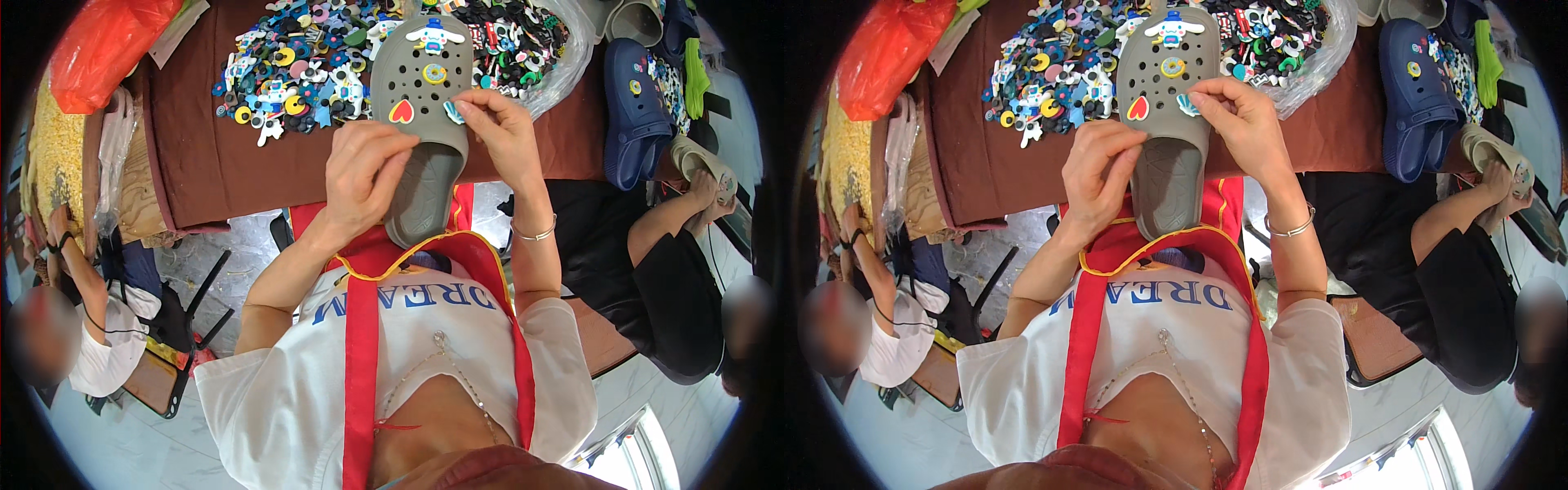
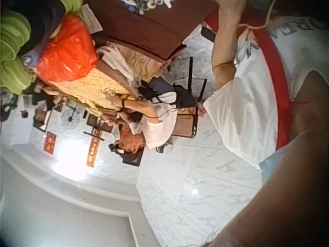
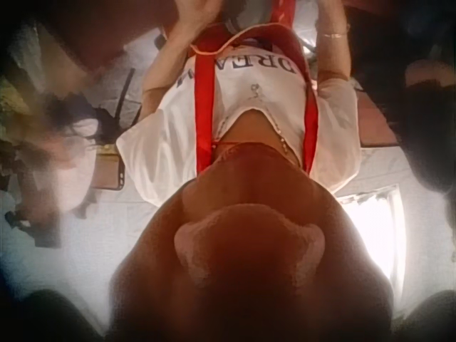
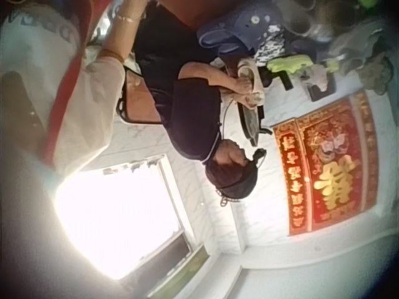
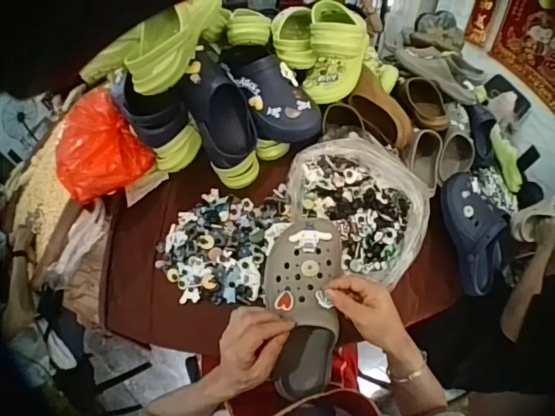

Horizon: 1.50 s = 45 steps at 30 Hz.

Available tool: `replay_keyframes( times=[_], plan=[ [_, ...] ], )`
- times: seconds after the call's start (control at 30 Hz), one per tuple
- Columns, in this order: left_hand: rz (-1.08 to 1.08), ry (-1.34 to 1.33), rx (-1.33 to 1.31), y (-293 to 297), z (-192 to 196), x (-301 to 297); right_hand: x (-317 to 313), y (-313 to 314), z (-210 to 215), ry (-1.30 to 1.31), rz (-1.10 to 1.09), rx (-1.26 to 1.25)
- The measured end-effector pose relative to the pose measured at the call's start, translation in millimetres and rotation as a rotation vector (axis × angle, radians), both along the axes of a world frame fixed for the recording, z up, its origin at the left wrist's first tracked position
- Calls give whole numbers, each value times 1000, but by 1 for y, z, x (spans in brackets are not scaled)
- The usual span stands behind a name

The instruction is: Attaching decorative charms to the holes of a grey clog shoe.

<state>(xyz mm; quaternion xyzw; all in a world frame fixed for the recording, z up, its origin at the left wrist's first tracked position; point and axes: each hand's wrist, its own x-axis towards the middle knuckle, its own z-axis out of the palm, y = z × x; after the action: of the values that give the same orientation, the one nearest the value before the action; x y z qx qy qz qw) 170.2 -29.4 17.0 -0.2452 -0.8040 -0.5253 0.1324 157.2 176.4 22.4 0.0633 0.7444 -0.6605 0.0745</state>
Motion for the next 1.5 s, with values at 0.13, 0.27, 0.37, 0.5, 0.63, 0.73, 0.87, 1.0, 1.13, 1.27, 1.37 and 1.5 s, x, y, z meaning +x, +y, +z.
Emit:
replay_keyframes(
  times=[0.13,0.27,0.37,0.5,0.63,0.73,0.87,1.0,1.13,1.27,1.37,1.5],
  plan=[
    [-24,70,-11,9,2,0,1,1,2,20,9,106],
    [-35,78,-70,14,6,-6,2,1,1,106,27,195],
    [-50,84,-109,15,5,-7,2,1,3,169,60,231],
    [-54,94,-167,16,4,-5,5,2,13,241,110,413],
    [-63,103,-176,17,5,-5,8,-2,16,290,78,438],
    [-59,129,-190,15,6,-1,10,-2,17,331,50,377],
    [-134,269,-144,9,20,23,13,3,12,268,68,339],
    [-436,-473,77,20,12,42,15,3,7,150,28,167],
    [-432,-1191,564,29,3,42,18,-1,1,221,-97,72],
    [-352,-1108,751,40,-2,39,18,-4,5,70,-130,77],
    [-293,-1117,800,43,-5,32,17,-7,6,66,-152,112],
    [-234,-1105,690,46,-1,27,17,-9,10,116,-145,210]
  ],
)
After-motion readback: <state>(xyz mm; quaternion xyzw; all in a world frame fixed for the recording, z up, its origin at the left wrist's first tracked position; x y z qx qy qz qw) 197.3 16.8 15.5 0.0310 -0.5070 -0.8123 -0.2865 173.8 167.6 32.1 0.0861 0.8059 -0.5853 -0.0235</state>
